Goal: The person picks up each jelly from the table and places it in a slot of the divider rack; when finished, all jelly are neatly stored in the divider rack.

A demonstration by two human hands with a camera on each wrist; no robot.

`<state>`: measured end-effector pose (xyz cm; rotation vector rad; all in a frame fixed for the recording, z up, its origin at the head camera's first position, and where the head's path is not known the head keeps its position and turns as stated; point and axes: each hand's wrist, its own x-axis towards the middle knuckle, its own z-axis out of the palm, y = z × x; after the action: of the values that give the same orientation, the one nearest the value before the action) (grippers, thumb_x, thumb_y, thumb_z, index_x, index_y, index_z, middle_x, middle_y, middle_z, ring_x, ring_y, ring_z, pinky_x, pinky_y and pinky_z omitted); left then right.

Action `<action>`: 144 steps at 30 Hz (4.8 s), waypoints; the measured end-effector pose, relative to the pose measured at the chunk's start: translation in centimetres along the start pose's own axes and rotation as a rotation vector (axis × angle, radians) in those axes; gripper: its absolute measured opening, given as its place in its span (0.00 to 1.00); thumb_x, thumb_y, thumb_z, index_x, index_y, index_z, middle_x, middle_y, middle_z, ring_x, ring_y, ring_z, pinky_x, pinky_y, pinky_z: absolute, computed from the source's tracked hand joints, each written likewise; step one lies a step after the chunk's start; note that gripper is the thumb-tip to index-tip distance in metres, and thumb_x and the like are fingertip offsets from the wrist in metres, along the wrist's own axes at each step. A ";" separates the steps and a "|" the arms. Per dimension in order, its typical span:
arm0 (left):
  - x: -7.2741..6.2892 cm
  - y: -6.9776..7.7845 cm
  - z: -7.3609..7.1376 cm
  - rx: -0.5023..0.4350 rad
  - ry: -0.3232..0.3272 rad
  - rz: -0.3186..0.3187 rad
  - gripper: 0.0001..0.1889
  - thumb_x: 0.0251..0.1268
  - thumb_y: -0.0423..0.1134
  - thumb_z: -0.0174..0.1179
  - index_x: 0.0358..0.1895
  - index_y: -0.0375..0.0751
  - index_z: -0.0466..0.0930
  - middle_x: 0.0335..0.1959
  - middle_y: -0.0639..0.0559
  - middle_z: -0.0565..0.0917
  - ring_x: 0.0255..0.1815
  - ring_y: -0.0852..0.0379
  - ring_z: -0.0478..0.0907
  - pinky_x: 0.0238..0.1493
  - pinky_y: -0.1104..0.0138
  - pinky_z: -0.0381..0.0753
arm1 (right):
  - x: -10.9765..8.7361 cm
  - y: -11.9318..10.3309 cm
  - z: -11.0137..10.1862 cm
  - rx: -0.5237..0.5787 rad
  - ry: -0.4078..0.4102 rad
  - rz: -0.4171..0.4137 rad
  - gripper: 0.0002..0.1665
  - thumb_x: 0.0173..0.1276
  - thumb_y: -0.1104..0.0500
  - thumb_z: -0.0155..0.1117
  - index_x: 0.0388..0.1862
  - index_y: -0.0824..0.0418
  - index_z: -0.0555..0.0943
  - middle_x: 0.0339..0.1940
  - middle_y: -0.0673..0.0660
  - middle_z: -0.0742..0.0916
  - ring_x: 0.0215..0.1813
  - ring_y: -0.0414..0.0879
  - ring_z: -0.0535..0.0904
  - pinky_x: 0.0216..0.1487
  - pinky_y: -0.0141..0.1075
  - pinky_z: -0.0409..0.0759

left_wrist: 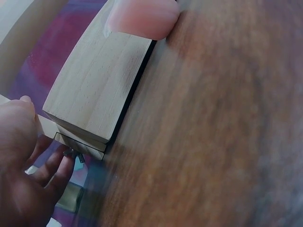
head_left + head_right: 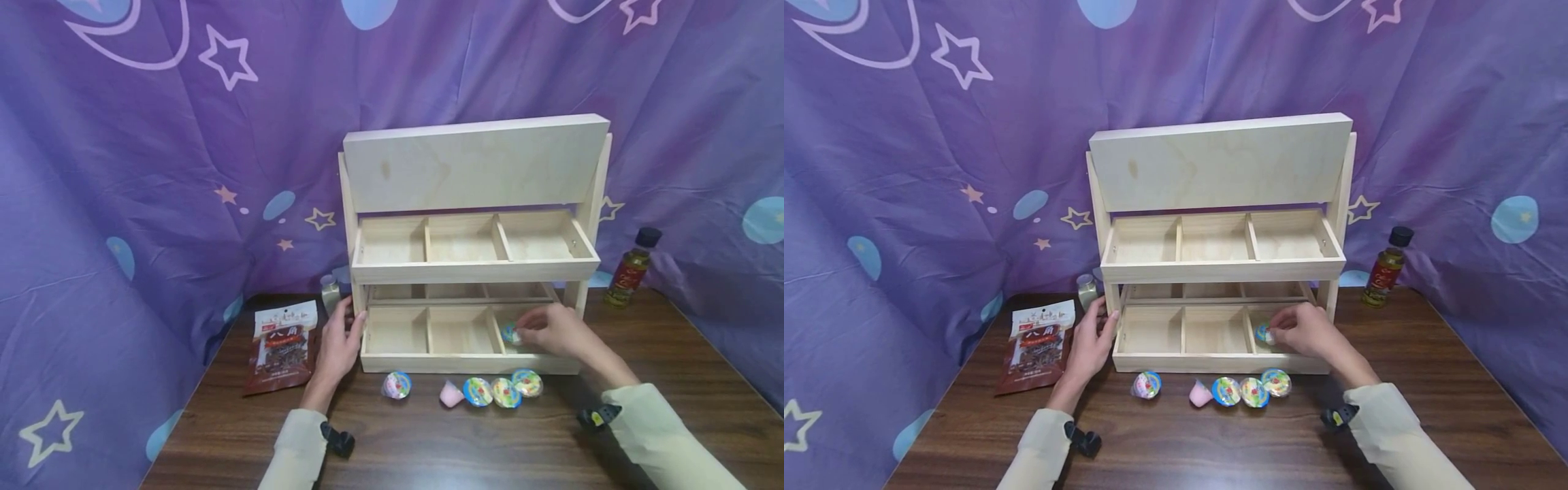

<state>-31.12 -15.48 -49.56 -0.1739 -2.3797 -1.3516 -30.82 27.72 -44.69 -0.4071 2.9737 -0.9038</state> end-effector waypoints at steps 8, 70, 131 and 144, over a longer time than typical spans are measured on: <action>-0.1 -0.2 0.1 -0.008 -0.002 -0.002 0.26 0.85 0.47 0.60 0.78 0.45 0.72 0.66 0.40 0.86 0.60 0.44 0.88 0.58 0.53 0.94 | -0.4 0.4 -0.1 -0.051 0.070 -0.041 0.11 0.66 0.61 0.76 0.43 0.69 0.90 0.38 0.63 0.95 0.38 0.51 0.91 0.41 0.46 0.92; 0.4 -0.1 -0.4 -0.163 -0.096 -0.042 0.33 0.84 0.41 0.61 0.83 0.34 0.62 0.76 0.29 0.75 0.76 0.36 0.77 0.78 0.50 0.81 | -7.6 1.0 1.8 0.099 -0.192 -0.397 0.27 0.68 0.53 0.80 0.65 0.57 0.88 0.63 0.62 0.91 0.60 0.40 0.88 0.52 0.35 0.95; -0.3 -0.2 0.5 -0.098 -0.036 0.022 0.31 0.77 0.33 0.66 0.79 0.34 0.67 0.72 0.29 0.79 0.72 0.34 0.81 0.71 0.47 0.87 | -3.6 1.3 -1.7 -0.361 0.149 -0.029 0.12 0.64 0.52 0.82 0.44 0.54 0.93 0.36 0.54 0.95 0.35 0.51 0.90 0.21 0.46 0.80; -0.4 -0.3 0.5 -0.093 -0.041 0.012 0.31 0.77 0.35 0.66 0.78 0.35 0.68 0.72 0.30 0.80 0.72 0.36 0.81 0.70 0.49 0.88 | -4.2 1.5 -1.2 -0.427 0.250 -0.148 0.09 0.60 0.62 0.82 0.37 0.50 0.91 0.36 0.51 0.93 0.38 0.50 0.89 0.24 0.47 0.83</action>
<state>-31.00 -15.20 -50.20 -0.2431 -2.3463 -1.4673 -27.24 30.64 -44.80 -0.5627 3.4052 -0.3333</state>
